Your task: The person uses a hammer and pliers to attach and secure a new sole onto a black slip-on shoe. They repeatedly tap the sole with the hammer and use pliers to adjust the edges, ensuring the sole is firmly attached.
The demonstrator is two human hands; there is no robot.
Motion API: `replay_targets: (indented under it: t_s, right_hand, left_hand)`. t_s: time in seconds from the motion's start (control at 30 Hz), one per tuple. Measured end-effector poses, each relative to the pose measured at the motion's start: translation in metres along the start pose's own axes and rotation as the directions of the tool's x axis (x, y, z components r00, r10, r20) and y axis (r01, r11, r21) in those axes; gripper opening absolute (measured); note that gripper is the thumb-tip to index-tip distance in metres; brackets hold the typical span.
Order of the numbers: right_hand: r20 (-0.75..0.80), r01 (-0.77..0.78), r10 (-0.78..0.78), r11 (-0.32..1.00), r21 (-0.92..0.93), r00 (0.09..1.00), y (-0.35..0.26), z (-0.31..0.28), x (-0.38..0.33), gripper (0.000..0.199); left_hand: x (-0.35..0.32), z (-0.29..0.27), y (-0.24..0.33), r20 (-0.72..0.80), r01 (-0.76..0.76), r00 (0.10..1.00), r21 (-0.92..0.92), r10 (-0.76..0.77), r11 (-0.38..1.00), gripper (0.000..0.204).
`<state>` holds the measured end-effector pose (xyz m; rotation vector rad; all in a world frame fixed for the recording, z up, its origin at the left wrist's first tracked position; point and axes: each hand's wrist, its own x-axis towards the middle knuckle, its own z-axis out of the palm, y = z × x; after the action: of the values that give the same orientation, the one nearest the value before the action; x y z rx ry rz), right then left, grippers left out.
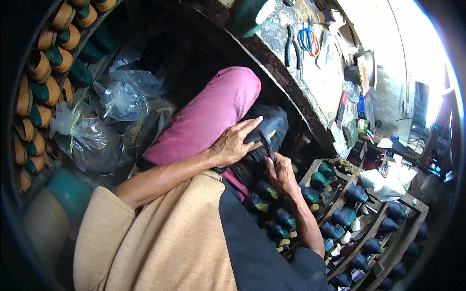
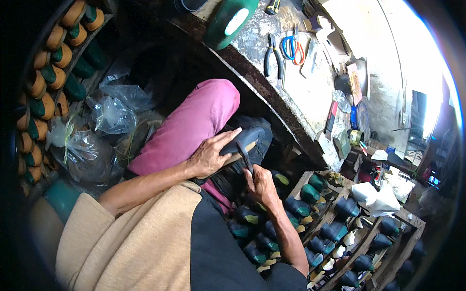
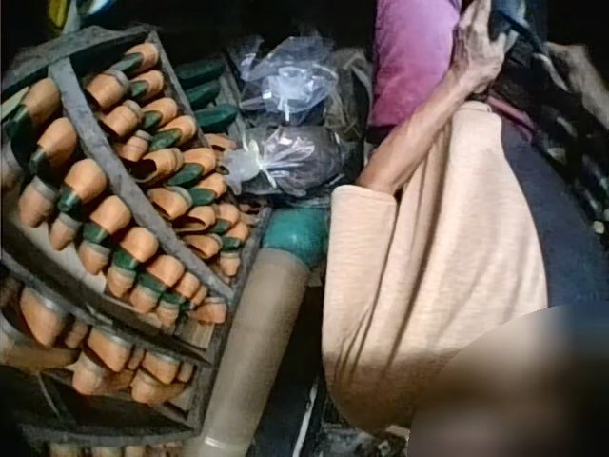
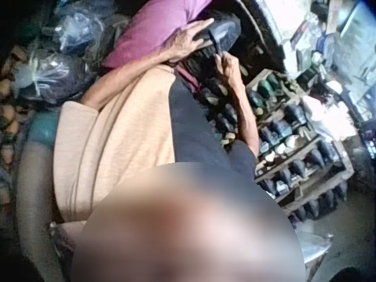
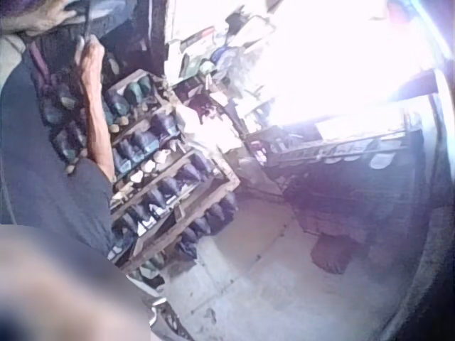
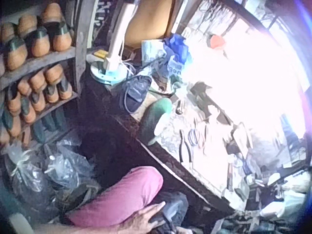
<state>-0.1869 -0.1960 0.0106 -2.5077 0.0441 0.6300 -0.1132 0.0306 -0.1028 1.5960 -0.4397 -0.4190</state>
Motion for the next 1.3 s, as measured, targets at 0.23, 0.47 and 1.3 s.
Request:
replay_targets:
  t_s: [0.23,0.47,1.3]
  right_hand:
    - [0.127,0.047,-0.029,0.988,-0.146,0.992,-0.012,-0.024,0.036,0.042]
    - [0.251,-0.070,0.115,0.981,-0.180,0.961,-0.017,-0.036,0.045,0.050]
    - [0.253,0.743,-0.699,0.617,-0.259,0.669,0.089,-0.068,0.144,0.031]
  left_hand:
    - [0.011,0.002,-0.027,-0.068,-0.083,0.994,-0.033,0.081,0.996,0.074]
    - [0.008,0.004,-0.028,-0.061,-0.001,0.998,-0.036,-0.001,0.999,0.073]
    - [0.020,-0.018,0.011,0.021,0.036,0.999,0.122,-0.039,0.992,0.092]
